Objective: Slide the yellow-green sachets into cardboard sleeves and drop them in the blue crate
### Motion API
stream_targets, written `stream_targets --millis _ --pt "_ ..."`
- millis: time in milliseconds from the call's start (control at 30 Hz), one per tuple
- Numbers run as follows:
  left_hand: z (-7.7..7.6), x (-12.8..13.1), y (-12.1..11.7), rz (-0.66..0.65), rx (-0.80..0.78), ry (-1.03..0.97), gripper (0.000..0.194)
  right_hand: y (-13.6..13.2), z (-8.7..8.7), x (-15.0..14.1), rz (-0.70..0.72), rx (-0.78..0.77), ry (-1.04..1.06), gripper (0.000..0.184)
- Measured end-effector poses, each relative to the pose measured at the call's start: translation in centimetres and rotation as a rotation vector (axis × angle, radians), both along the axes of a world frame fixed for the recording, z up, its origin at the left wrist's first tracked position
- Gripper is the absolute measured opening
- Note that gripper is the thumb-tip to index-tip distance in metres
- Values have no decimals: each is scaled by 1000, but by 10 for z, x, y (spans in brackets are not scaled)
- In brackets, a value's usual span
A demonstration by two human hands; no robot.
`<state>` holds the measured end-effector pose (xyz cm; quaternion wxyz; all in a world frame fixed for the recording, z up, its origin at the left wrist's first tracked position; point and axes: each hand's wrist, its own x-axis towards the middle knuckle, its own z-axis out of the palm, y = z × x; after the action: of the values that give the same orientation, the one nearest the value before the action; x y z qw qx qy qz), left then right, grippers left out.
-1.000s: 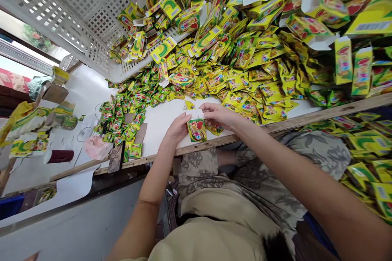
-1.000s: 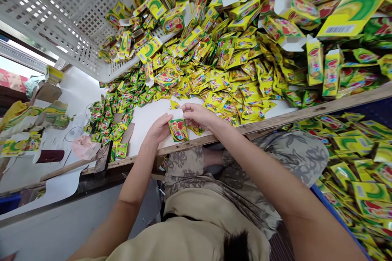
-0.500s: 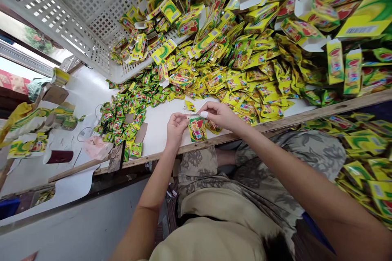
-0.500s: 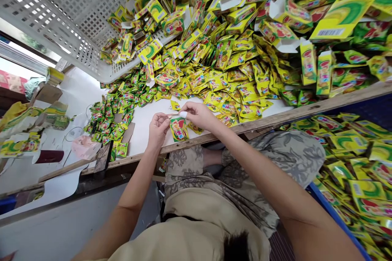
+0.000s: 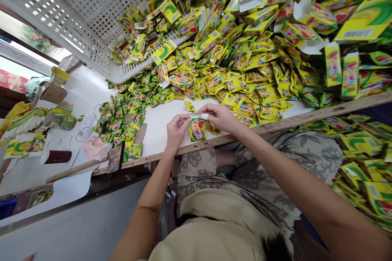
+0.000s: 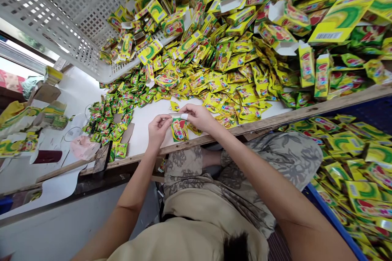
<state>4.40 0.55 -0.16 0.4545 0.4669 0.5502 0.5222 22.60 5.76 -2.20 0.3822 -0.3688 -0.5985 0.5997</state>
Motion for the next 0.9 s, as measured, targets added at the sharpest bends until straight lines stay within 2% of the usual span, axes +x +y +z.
stream_targets --millis 167,333,600,767,900 --pt "-1 -4 3 -24 -28 -3 30 1 -1 4 51 97 -80 25" --pt "-5 -3 2 -20 -36 -50 30 3 4 11 90 218 -142 20" --pt "1 -3 4 -107 -51 -67 32 -5 7 8 83 95 -130 29" --pt "7 -1 4 -97 -43 -25 31 -12 13 2 -19 332 -260 14" --pt "14 3 4 -78 -45 -2 28 -10 19 -2 -41 209 -208 14"
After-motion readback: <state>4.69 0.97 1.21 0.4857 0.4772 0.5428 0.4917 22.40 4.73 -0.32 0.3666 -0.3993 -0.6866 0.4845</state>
